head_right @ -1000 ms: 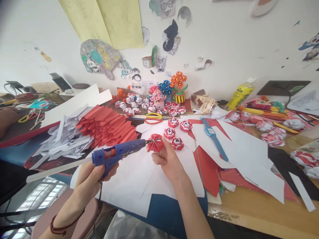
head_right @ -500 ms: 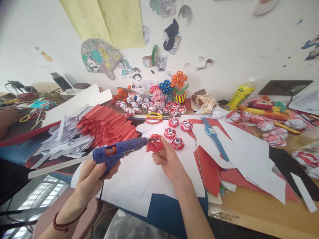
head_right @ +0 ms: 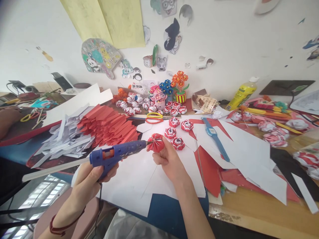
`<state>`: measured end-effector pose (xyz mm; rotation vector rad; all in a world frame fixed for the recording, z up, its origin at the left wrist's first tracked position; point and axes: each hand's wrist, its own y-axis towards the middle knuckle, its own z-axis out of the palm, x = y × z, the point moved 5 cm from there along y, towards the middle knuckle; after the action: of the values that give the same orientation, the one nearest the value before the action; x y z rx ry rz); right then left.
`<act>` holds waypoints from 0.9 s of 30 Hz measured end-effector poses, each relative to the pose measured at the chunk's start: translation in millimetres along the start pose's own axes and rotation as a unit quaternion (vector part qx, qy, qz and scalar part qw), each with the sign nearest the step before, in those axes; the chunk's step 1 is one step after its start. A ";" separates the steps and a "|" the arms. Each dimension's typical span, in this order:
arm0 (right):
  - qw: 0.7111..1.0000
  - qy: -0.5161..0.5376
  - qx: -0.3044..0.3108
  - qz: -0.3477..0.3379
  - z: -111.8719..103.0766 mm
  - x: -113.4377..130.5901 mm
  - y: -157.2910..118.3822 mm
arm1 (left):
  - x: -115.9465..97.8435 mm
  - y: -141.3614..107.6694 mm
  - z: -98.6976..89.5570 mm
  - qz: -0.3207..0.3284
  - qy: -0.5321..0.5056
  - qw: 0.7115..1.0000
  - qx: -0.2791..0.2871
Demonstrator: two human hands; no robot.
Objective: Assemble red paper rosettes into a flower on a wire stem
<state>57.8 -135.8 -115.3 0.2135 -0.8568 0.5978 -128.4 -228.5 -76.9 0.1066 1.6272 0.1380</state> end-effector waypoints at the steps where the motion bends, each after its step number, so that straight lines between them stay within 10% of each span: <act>1: 1.000 0.002 0.001 0.000 -0.8 -0.7 0.3 | -1.2 -0.1 1.7 -0.001 -0.006 1.000 0.001; 27: 1.000 0.008 0.008 -0.001 -1.0 -0.7 0.1 | -3.7 -2.8 8.9 -0.026 -0.003 1.000 0.005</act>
<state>58.1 -135.6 -116.5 0.2250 -0.8366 0.6033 -119.2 -231.6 -74.2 0.0713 1.6225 0.0892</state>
